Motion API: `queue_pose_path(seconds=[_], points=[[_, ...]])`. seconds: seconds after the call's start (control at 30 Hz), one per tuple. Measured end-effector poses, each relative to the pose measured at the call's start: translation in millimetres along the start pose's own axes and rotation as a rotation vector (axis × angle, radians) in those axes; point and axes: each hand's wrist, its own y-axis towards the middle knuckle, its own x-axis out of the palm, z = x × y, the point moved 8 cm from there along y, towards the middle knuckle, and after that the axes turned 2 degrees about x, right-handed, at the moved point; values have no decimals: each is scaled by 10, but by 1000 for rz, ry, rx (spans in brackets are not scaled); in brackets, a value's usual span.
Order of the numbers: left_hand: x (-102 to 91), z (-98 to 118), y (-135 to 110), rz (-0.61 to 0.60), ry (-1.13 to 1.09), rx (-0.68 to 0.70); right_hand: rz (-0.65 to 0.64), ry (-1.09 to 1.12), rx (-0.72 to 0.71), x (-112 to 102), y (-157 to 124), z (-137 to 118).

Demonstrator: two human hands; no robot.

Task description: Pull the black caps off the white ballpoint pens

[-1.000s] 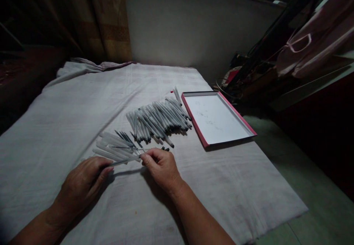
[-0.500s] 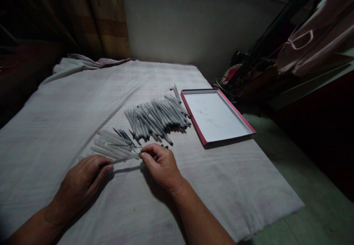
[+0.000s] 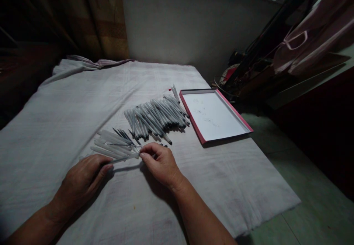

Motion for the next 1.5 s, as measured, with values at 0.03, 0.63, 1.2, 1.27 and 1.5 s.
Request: queue_pose_path(seconds=[0.03, 0.63, 1.2, 1.27, 1.5], points=[[6, 5, -4, -5, 11, 9, 4, -6, -3, -7, 1, -1], [70, 34, -6, -120, -12, -19, 10, 20, 0, -42, 8, 20], [177, -147, -66, -271, -131, -203, 187, -299, -232, -205, -2, -125], [170, -152, -60, -252, -130, -213, 169, -460, -268, -166, -11, -139], [165, -130, -62, -226, -111, -197, 124, -820, -278, -88, -13, -116]])
